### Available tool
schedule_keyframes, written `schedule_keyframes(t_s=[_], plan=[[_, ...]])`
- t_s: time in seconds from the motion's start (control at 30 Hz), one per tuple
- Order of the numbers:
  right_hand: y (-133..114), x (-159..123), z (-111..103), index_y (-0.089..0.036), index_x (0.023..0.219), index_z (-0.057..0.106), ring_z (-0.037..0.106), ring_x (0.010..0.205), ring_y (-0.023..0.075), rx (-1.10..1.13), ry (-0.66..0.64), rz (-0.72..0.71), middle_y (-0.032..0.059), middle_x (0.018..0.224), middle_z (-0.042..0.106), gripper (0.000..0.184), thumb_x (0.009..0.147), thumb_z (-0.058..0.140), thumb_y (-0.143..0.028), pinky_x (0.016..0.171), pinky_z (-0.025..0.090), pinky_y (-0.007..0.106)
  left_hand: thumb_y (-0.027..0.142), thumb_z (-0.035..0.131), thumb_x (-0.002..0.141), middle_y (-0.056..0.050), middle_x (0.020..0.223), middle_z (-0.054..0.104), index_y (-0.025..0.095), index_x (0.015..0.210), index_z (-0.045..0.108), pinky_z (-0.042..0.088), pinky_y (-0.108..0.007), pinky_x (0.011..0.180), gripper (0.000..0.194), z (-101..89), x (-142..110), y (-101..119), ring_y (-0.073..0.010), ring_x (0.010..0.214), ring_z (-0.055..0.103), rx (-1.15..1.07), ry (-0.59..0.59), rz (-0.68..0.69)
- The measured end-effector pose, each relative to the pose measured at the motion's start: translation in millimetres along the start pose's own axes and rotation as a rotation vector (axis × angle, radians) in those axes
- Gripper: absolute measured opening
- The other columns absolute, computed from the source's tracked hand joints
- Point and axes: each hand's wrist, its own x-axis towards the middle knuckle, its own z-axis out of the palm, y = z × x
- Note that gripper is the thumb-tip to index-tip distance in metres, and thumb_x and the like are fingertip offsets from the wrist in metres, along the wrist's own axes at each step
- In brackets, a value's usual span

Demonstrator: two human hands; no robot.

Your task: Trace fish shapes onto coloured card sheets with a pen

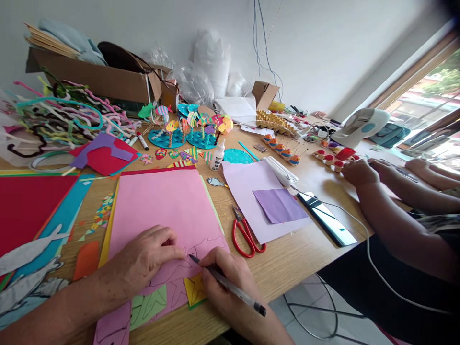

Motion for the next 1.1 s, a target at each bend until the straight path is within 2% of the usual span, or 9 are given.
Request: schedule_keyframes(t_s=[0.4,1.1], plan=[[0.5,0.2,2.0,-0.018,0.073,0.057,0.052,0.048,0.0076,-0.002,0.034,-0.008,-0.0031,0.058,0.060,0.020,0.067,0.044,-0.004,0.047,0.036,0.015,-0.003,0.037,0.085,-0.002,0.078,0.053,0.021,0.090,0.068,0.042,-0.022,0.064,0.040,-0.4,0.7,1.3,-0.0148,0.072,0.052,-0.010,0.012,0.008],[0.3,0.7,1.2,-0.018,0.074,0.058,0.053,0.049,0.0081,-0.007,0.016,-0.003,-0.0024,0.059,0.060,0.019,0.070,0.045,-0.004,0.047,0.037,0.015,-0.004,0.035,0.085,-0.001,0.077,0.052,0.020,0.088,0.067,0.041,-0.021,0.064,0.040,1.4,0.9,0.6,-0.0140,0.071,0.051,-0.008,0.057,0.030]])
